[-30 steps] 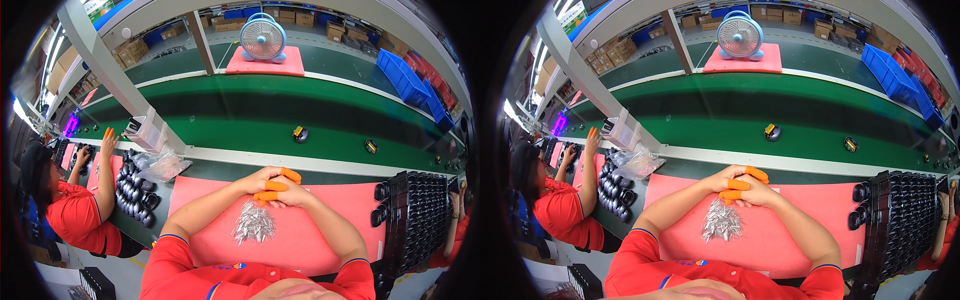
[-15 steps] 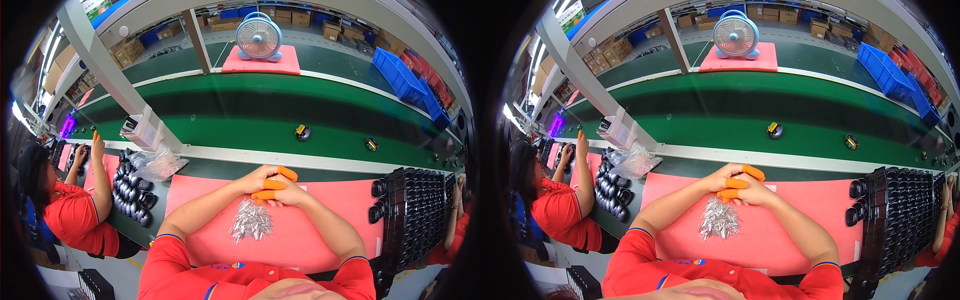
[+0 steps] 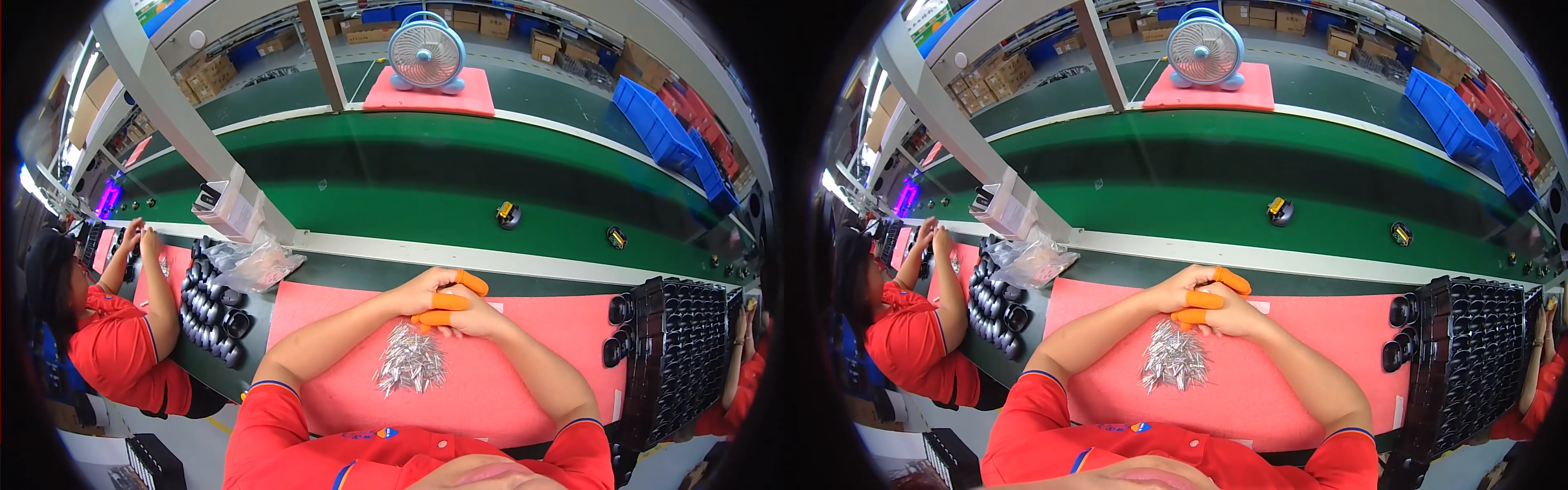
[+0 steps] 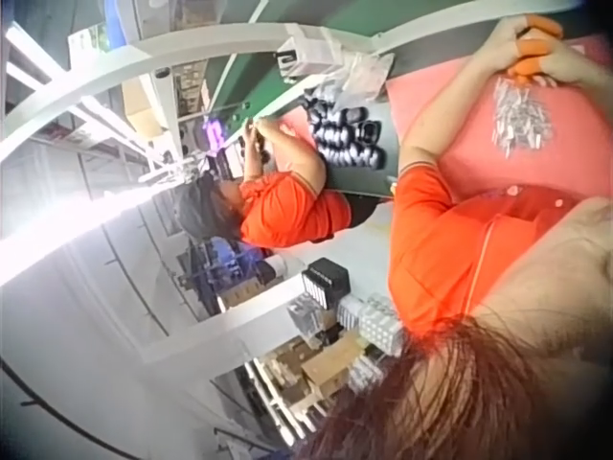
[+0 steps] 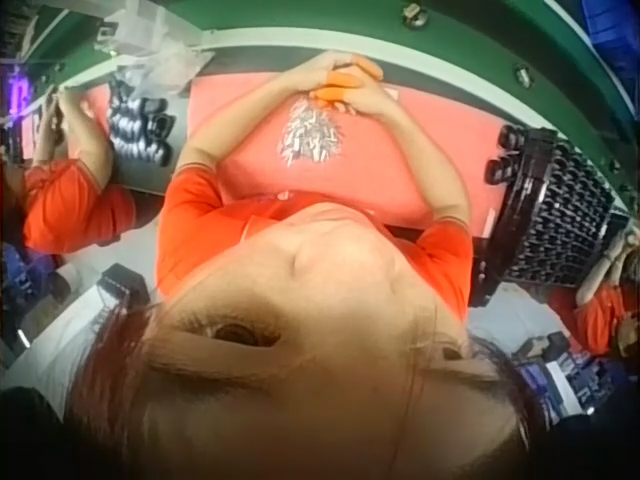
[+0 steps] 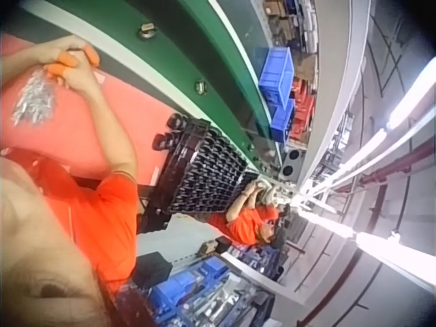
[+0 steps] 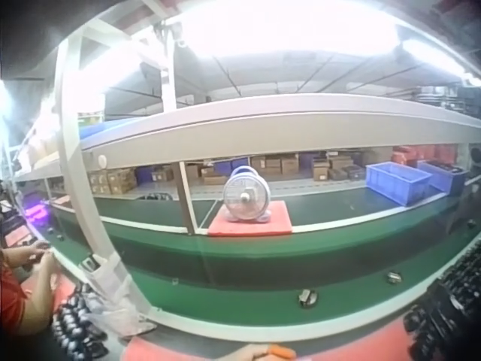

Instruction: The person assembles small electronic components by applying adhesive with a syringe, then mounting the components together into plastic housings.

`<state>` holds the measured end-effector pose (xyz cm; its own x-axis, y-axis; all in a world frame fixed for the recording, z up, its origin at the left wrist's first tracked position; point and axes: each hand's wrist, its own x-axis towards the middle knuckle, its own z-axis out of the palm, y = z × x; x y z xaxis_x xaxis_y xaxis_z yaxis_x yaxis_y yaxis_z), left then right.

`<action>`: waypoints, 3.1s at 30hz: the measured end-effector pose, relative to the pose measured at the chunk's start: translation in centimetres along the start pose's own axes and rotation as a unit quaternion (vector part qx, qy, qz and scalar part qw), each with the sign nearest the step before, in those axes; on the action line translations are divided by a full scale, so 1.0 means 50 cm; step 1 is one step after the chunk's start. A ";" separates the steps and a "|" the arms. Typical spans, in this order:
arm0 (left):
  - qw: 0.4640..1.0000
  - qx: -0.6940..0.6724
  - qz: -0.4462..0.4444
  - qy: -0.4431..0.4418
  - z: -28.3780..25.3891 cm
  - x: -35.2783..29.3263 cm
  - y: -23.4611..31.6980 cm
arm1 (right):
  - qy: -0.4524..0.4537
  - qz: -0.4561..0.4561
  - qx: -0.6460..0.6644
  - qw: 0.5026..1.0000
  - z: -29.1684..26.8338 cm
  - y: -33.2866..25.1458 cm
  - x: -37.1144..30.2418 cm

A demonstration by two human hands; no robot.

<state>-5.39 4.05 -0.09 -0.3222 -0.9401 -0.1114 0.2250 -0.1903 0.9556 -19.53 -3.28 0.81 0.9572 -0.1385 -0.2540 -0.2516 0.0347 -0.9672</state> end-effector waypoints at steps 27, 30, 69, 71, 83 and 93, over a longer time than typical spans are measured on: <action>1.000 0.021 -0.010 0.009 0.005 -0.002 0.008 | 0.009 -0.003 -0.012 1.000 0.004 -0.006 -0.008; 0.999 0.038 0.013 0.010 -0.003 0.001 -0.005 | 0.013 -0.013 0.006 1.000 0.005 0.001 -0.003; 0.999 0.026 -0.007 0.023 0.001 0.001 0.003 | 0.024 0.009 -0.008 1.000 0.009 -0.016 -0.011; 0.999 0.030 -0.002 0.021 -0.001 0.002 -0.001 | 0.030 0.008 0.004 1.000 0.008 -0.017 -0.008; 0.998 0.046 0.020 0.033 -0.011 0.004 -0.023 | 0.028 0.010 -0.019 0.999 0.009 -0.006 -0.004; 0.999 0.034 0.012 0.027 -0.011 0.007 -0.016 | 0.020 0.004 -0.016 1.000 0.006 -0.006 -0.002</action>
<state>-5.19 3.75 -1.06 -0.2678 -0.9581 -0.1016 0.1691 -0.1505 0.9740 -19.53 -3.00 1.12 0.9485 -0.1787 -0.2616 -0.2652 0.0041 -0.9642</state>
